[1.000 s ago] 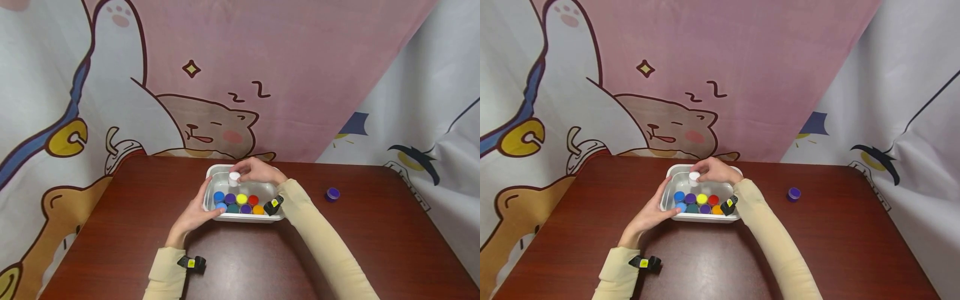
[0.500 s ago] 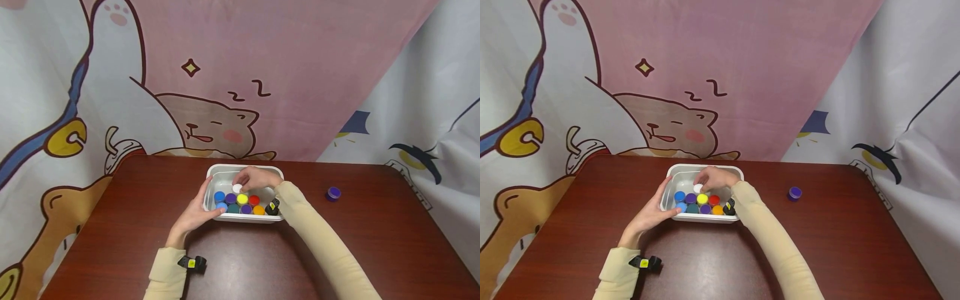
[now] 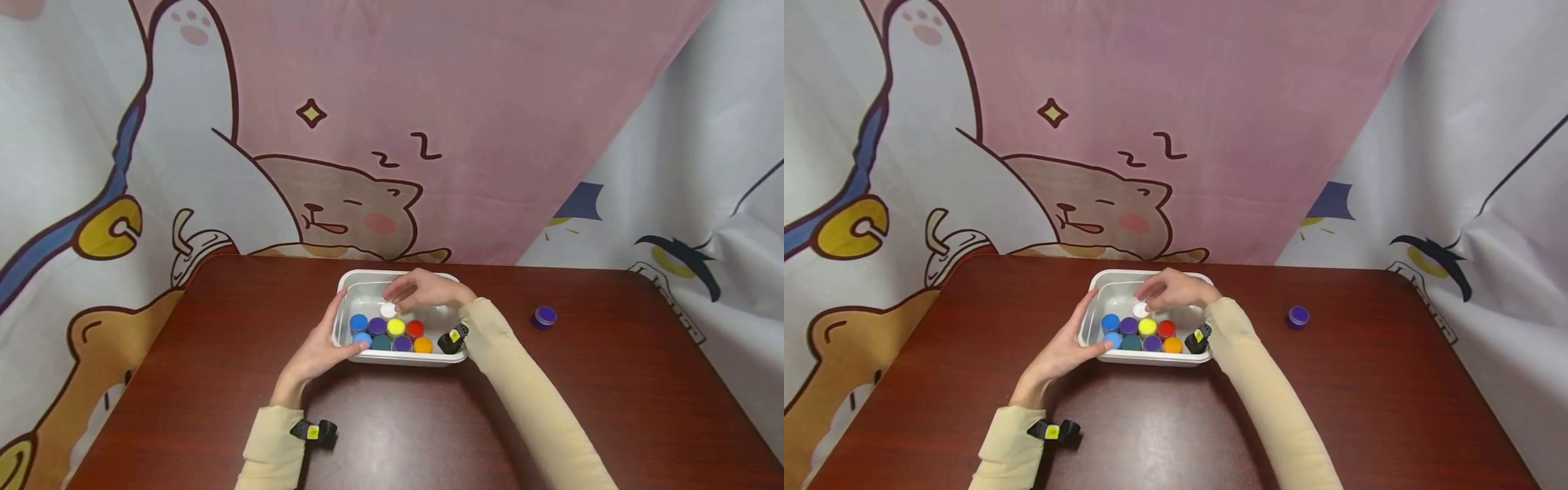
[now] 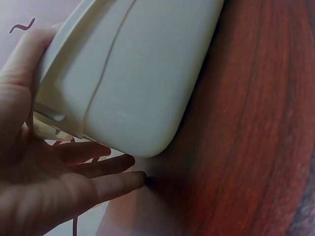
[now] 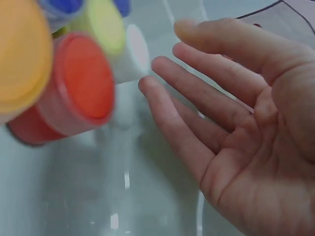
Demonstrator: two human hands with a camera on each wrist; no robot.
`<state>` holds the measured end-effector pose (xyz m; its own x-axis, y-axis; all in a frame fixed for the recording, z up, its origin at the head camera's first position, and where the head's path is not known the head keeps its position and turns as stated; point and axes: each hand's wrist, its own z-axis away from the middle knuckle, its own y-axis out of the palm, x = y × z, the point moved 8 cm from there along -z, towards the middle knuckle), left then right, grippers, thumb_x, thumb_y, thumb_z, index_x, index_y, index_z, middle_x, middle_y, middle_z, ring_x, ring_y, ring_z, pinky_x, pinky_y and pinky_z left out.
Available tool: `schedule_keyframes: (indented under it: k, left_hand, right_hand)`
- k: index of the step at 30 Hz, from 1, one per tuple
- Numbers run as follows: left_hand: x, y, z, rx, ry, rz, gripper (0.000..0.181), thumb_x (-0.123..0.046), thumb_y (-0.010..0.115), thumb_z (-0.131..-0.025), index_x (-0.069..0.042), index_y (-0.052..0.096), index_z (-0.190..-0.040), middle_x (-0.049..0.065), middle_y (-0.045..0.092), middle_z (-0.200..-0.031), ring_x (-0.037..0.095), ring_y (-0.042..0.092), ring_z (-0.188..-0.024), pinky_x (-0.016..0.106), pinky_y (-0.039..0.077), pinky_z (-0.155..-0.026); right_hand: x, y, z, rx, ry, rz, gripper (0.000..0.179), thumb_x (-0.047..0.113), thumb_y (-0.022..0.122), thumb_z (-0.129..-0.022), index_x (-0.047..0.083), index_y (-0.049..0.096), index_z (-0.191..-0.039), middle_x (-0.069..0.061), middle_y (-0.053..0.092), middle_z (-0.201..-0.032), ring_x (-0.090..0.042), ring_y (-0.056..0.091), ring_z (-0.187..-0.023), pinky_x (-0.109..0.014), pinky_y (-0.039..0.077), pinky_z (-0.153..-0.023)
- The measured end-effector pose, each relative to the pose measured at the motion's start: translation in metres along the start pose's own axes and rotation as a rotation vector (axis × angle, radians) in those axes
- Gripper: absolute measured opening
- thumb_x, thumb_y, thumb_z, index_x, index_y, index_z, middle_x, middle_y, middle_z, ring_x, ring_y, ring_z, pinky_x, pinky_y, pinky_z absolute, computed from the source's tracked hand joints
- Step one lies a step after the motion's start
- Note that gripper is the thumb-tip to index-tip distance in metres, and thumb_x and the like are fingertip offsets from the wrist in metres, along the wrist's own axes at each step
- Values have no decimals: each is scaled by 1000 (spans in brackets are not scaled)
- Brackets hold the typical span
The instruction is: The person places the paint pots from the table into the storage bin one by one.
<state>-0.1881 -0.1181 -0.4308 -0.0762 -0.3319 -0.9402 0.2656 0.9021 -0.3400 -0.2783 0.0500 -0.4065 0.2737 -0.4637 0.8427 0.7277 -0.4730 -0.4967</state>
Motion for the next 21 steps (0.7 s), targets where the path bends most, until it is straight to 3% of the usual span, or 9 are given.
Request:
schedule_keyframes:
  k: [6,11,21]
  left_hand:
    - [-1,0,0,1,-2,-2,101,-27,80,-80,-24,12,-155,23,24,-153,40,28,-137,63,20,-106]
    - [-1,0,0,0,1,-9,101,-27,80,-80,-24,12,-155,23,24,-154,40,28,-137,63,20,-106]
    - [-2,0,0,-4,19,-18,103,-25,81,-79,-22,13,-155,25,24,-153,41,28,-136,63,21,-106]
  right_hand:
    - [18,-13,17,-27,-68,-66,42,2,69,-87,-4,59,-128,-22,59,-127,-36,56,-116,-36,48,-93]
    - [25,-27,38,-83,-69,-93,43,4,69,-87,-3,59,-128,-22,59,-126,-40,55,-117,-41,48,-93]
    - [6,-56,87,-222,-4,-108,41,6,70,-87,-2,60,-126,-22,61,-123,-39,55,-116,-40,47,-93]
